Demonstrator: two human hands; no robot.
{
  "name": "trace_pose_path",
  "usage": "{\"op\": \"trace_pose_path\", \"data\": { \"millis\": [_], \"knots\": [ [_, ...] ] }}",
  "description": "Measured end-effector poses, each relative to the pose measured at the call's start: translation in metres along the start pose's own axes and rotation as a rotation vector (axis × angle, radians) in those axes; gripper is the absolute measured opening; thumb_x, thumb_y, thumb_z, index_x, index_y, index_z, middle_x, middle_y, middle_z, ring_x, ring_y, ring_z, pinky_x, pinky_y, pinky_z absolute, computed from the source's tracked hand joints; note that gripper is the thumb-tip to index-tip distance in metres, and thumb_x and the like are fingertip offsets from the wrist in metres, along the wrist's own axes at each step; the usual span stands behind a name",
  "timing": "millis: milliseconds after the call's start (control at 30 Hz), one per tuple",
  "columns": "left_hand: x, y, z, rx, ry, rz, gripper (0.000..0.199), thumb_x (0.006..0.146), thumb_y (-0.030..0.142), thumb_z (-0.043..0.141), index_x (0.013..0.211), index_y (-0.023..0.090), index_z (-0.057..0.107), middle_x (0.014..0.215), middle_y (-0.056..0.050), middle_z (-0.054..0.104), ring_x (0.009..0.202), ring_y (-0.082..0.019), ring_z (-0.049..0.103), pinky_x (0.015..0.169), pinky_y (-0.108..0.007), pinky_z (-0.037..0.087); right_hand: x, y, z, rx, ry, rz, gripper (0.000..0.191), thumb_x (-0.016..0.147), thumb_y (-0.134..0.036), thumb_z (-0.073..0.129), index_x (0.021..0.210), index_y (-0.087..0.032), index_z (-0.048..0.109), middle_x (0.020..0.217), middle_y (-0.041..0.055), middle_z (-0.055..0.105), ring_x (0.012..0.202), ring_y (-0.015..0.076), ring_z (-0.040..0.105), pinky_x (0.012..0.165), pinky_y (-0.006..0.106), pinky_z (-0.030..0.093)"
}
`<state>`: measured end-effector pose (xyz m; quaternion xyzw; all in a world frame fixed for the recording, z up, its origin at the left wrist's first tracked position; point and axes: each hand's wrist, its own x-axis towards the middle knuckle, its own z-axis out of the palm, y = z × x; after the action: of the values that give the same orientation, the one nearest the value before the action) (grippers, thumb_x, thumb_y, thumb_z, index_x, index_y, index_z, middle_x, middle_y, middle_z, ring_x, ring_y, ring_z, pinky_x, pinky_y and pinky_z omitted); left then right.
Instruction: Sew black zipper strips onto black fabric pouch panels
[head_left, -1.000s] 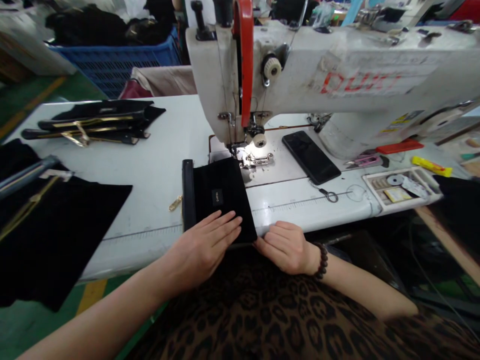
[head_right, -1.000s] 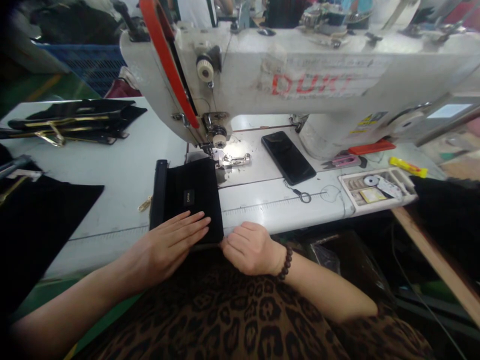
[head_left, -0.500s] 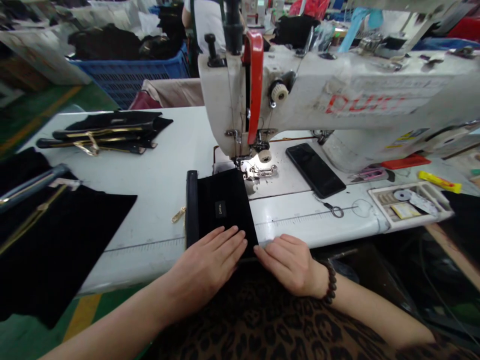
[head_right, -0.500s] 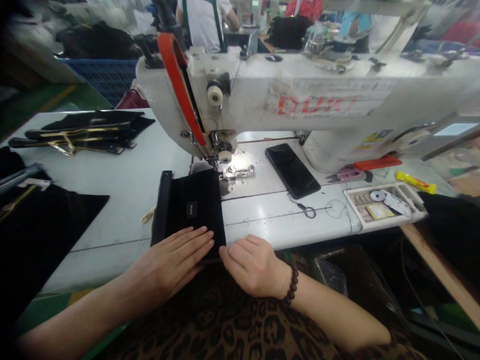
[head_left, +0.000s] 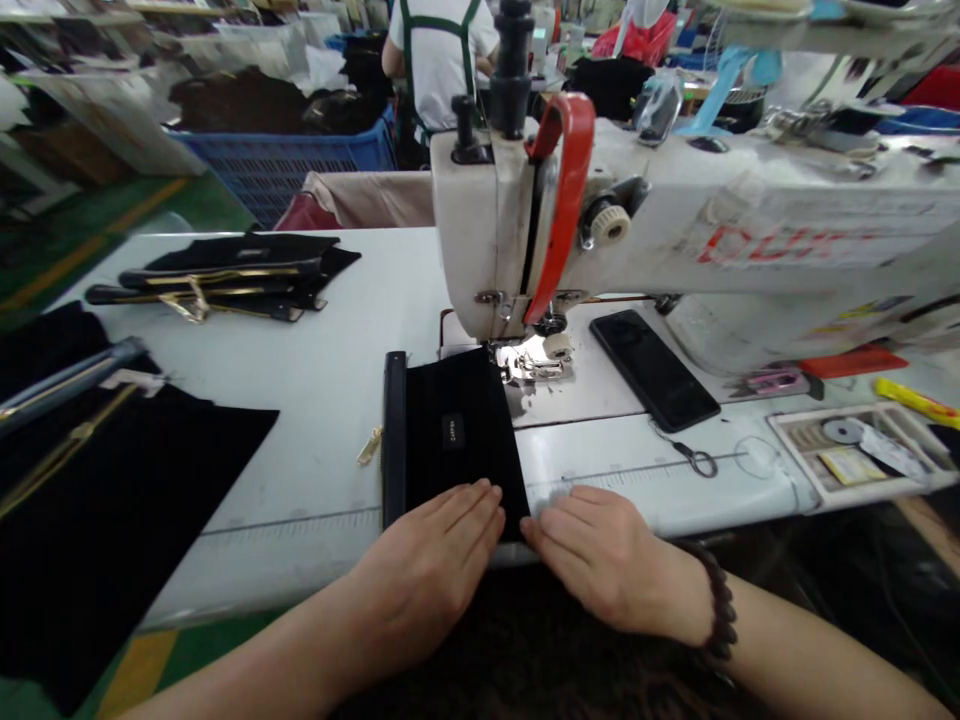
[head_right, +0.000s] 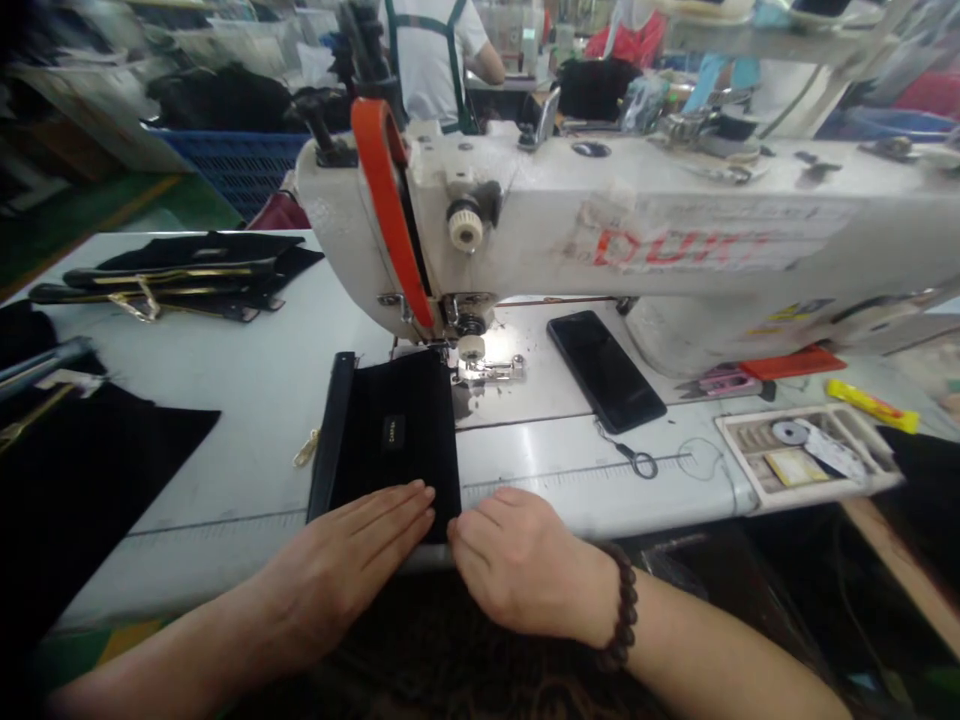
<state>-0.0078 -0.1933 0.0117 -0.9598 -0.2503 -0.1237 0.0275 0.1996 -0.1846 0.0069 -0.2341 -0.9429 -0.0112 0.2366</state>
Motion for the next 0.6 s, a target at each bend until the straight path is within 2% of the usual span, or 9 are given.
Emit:
{"op": "trace_pose_path", "data": {
  "millis": [233, 367, 467, 600],
  "knots": [
    [0.008, -0.023, 0.003, 0.024, 0.023, 0.005, 0.035, 0.081, 0.003, 0.032, 0.104, 0.002, 0.059, 0.109, -0.017, 0.062, 0.102, -0.025, 0.058, 0.086, -0.034, 0.050, 0.015, 0.020, 0.003, -0.008, -0.085, 0.038, 0.022, 0.083, -0.007, 0.040, 0.069, -0.014, 0.055, 0.060, 0.0018, 0.050, 0.053, 0.0133, 0.042, 0.052, 0.029, 0.026],
    [0.015, -0.036, 0.003, 0.053, -0.004, 0.014, 0.038, 0.080, 0.001, 0.029, 0.103, 0.002, 0.060, 0.108, -0.017, 0.062, 0.101, -0.025, 0.058, 0.085, -0.034, 0.051, 0.021, 0.031, 0.008, -0.025, -0.139, 0.037, 0.019, 0.083, -0.008, 0.041, 0.074, -0.013, 0.056, 0.062, 0.0024, 0.054, 0.054, 0.0135, 0.045, 0.052, 0.029, 0.028],
    [0.019, -0.046, 0.002, 0.073, -0.021, 0.034, 0.040, 0.079, 0.000, 0.028, 0.103, 0.001, 0.060, 0.108, -0.018, 0.062, 0.101, -0.025, 0.059, 0.084, -0.033, 0.051, 0.024, 0.039, 0.009, -0.052, -0.177, 0.019, 0.016, 0.084, -0.009, 0.041, 0.081, -0.011, 0.057, 0.064, 0.0028, 0.055, 0.055, 0.0136, 0.048, 0.051, 0.029, 0.029],
    [0.023, -0.061, 0.003, 0.110, -0.016, 0.081, 0.040, 0.078, 0.000, 0.028, 0.102, 0.001, 0.060, 0.106, -0.017, 0.063, 0.100, -0.025, 0.059, 0.084, -0.034, 0.050, 0.027, 0.048, 0.007, -0.084, -0.301, -0.040, 0.017, 0.085, -0.010, 0.041, 0.096, -0.008, 0.054, 0.068, 0.0039, 0.057, 0.057, 0.0137, 0.051, 0.050, 0.028, 0.030]
  ]
}}
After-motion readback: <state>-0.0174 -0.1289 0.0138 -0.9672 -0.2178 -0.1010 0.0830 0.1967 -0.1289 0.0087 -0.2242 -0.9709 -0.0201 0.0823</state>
